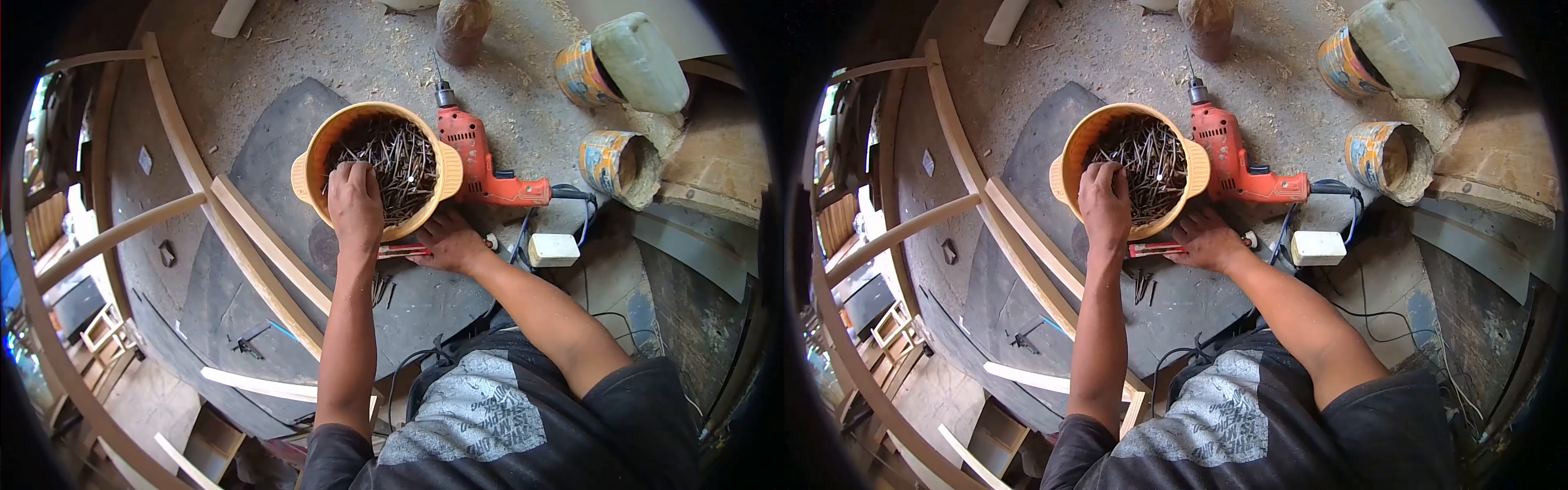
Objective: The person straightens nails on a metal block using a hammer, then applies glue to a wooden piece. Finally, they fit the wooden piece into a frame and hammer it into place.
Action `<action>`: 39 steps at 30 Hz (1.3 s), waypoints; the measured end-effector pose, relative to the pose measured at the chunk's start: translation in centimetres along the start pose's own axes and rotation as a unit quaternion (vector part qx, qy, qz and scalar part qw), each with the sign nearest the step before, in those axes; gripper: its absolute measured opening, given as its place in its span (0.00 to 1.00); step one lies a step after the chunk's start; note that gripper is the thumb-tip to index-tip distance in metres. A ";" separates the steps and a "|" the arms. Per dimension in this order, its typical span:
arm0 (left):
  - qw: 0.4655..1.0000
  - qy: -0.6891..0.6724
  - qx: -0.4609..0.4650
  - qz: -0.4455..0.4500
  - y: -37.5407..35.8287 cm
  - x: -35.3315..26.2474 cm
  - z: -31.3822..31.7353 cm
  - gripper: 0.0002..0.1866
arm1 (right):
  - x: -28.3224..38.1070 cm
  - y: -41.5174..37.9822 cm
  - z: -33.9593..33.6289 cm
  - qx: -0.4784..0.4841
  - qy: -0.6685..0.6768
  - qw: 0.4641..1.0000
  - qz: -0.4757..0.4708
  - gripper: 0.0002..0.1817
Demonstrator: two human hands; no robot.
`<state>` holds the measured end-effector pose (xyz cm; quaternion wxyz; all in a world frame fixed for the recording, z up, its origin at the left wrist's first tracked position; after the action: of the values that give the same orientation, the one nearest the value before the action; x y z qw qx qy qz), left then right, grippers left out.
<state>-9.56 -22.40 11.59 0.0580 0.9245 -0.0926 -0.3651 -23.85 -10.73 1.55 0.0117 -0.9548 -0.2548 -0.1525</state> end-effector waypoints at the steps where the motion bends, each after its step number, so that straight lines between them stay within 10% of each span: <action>1: 1.000 0.000 0.013 -0.011 0.0 -0.1 0.0 0.06 | 0.0 0.0 0.0 0.012 -0.002 1.000 -0.002 0.32; 10: 0.994 0.031 -0.103 -0.008 0.9 -1.4 -1.8 0.10 | 0.1 -0.3 0.4 -0.030 -0.008 1.000 -0.002 0.29; 16: 0.982 0.131 0.137 -0.013 3.1 -1.7 2.8 0.08 | 0.1 -0.5 0.3 -0.049 -0.025 0.998 -0.008 0.28; 24: 0.970 0.160 0.180 -0.012 3.4 -1.0 2.9 0.08 | 0.2 -0.4 0.3 -0.025 -0.028 0.999 -0.005 0.28; 29: 0.968 -0.185 0.069 -0.157 2.5 0.0 0.2 0.08 | 0.2 -0.6 0.6 -0.034 -0.021 0.999 -0.010 0.27; 32: 0.831 -0.500 0.013 -0.244 0.9 0.9 -1.7 0.09 | 0.4 -0.5 0.6 -0.076 -0.040 0.996 -0.022 0.27; 39: 0.727 -0.642 -0.117 -0.212 -3.2 1.0 -7.5 0.27 | 0.5 -0.1 0.2 -0.015 -0.039 0.999 -0.020 0.27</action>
<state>-3.30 -19.19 15.75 0.0138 0.4510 0.1345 -0.8822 -23.46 -10.38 1.47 -0.0157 -0.9550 -0.2714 -0.1188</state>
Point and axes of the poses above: each hand's wrist, its own y-axis towards the middle knuckle, its own z-axis out of the palm, x = y × z, the point moved 2 cm from there along y, towards the middle knuckle, and after that the axes turned 15 degrees about -y, right-handed, at the moved point
